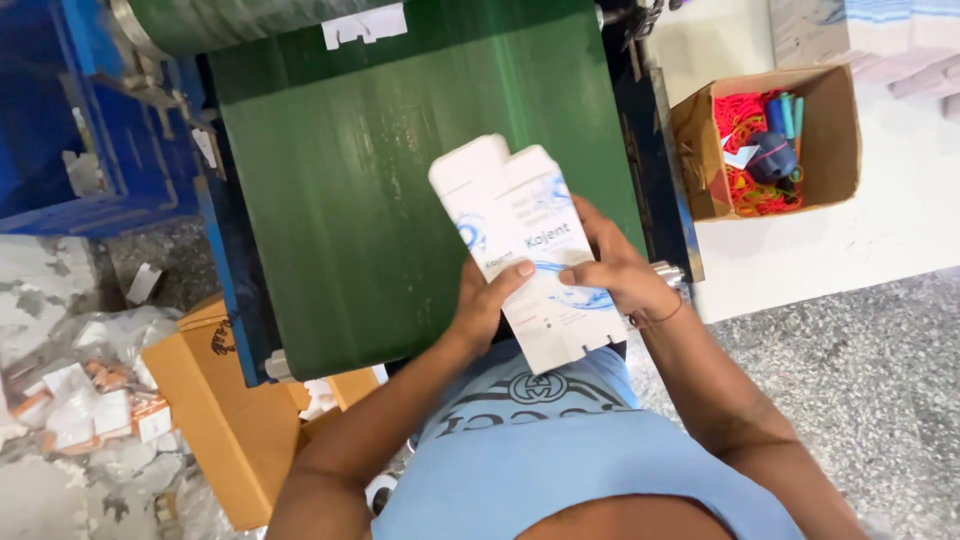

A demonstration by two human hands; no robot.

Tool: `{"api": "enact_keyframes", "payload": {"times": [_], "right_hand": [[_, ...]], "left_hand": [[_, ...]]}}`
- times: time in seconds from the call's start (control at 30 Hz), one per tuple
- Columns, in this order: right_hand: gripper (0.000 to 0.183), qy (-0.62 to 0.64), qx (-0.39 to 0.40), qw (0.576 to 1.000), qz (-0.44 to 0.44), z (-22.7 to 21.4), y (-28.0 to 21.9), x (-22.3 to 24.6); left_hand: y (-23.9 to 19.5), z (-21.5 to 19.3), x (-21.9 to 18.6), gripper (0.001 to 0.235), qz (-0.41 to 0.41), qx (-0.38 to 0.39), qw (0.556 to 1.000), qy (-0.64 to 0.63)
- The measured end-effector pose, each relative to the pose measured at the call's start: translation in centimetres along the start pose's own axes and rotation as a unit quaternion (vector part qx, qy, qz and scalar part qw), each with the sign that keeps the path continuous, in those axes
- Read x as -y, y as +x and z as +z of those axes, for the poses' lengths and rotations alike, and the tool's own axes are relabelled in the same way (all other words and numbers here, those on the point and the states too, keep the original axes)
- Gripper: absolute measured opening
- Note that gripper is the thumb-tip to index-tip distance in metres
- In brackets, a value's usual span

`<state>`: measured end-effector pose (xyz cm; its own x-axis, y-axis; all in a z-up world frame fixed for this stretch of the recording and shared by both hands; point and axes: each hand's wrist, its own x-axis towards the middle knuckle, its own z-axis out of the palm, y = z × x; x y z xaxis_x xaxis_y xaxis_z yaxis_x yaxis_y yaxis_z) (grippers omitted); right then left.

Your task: The person organizes and stacks flattened cardboard boxes for cosmetic products on a green conveyor belt by hand.

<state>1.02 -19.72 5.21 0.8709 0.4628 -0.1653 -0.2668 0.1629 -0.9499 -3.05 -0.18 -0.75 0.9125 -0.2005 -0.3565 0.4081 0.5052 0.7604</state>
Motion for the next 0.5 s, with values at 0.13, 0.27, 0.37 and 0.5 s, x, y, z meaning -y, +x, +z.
{"api": "enact_keyframes", "payload": {"times": [0.13,0.27,0.37,0.5], "right_hand": [[0.092,0.111,-0.035,0.992,0.043,-0.4,-0.7,-0.6],[0.076,0.177,-0.087,0.975,0.102,-1.0,-2.3,-1.1],[0.074,0.199,-0.127,0.970,0.057,-1.9,-4.9,-3.1],[0.074,0.263,-0.179,0.948,-0.013,-2.4,-8.4,-5.1]], "left_hand": [[1.4,0.4,-1.1,0.066,0.052,0.019,0.985,0.161],[1.8,2.0,-2.2,0.070,0.069,0.051,0.961,0.263],[2.4,3.7,-3.5,0.074,0.066,0.115,0.944,0.302],[6.3,3.8,-3.3,0.080,0.132,0.285,0.866,0.389]]}}
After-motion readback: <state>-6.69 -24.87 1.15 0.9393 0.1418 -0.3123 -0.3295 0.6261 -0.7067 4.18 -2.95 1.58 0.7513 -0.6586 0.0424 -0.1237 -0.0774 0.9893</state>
